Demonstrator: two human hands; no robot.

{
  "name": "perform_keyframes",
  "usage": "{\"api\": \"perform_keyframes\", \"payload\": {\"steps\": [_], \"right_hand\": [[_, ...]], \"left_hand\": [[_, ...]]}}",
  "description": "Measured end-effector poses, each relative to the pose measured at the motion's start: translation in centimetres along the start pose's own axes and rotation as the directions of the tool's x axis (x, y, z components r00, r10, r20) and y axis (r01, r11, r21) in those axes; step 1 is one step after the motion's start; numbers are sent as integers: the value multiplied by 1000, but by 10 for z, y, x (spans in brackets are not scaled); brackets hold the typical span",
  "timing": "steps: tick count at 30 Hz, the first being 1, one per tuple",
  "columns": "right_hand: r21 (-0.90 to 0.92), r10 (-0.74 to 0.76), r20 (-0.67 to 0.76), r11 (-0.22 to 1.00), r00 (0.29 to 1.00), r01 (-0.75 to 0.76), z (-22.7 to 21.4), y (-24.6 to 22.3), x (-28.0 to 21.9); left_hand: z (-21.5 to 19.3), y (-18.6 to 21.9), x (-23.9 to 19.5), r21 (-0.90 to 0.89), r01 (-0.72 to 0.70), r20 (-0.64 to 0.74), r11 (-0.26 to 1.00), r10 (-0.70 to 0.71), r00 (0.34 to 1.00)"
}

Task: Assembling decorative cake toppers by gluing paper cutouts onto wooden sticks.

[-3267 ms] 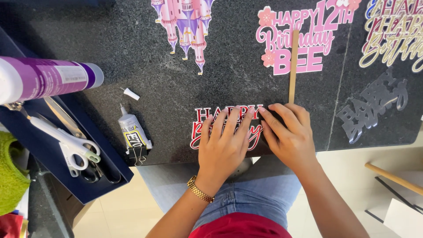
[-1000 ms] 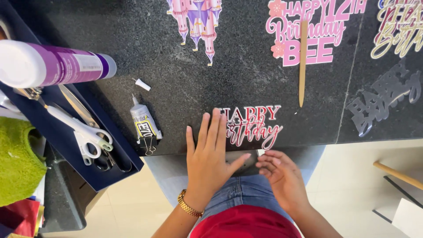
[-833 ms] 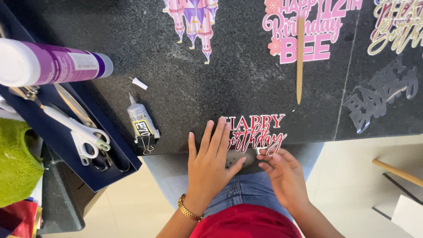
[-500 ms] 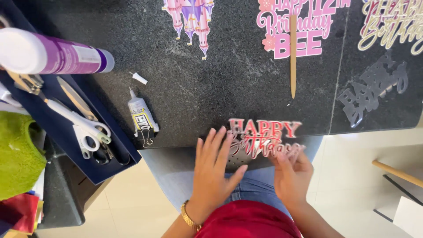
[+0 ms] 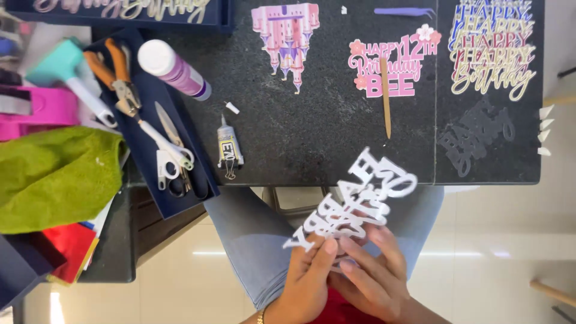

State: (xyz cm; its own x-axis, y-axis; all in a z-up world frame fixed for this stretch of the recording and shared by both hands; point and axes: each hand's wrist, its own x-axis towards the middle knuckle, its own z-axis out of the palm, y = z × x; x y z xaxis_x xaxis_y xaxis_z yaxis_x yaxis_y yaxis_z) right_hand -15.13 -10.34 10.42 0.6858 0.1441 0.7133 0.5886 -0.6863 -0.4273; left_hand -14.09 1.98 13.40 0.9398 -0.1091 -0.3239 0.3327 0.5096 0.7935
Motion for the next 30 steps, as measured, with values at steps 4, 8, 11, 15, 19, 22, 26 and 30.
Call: {"api": "perform_keyframes", "payload": {"steps": [4,8,11,15,19,22,26,30], "right_hand": [[-92,-25,-329,996,944,-6,-3,2,-34],[-186,-254,-597,967,761,176,-16,25,-23],[-303,-396,-259,900,881,315,-67,48,-30],[-357,-425,-336,883,841,304,-65,46,-7],[-366,-332,-257,903,908,226,-77,38,-1],[-291,-214,-227,946,950,143,-77,37,-2],[256,396,-437,916,807,-310,-42,29,-7],[874,882,-91,293,463,-387,-40,24,-9]], "left_hand": [[7,20,-12,-81,39,188,996,-24,982],[13,25,-27,-85,114,312,990,-82,947],[16,27,-36,-65,69,382,996,-39,923],[11,11,-48,42,112,298,993,-119,947],[19,25,-54,101,199,363,975,-222,905],[29,55,-52,170,22,466,985,-100,879],[25,75,-57,296,-274,731,915,-32,681],[15,65,-54,396,-211,650,894,-110,752]]}}
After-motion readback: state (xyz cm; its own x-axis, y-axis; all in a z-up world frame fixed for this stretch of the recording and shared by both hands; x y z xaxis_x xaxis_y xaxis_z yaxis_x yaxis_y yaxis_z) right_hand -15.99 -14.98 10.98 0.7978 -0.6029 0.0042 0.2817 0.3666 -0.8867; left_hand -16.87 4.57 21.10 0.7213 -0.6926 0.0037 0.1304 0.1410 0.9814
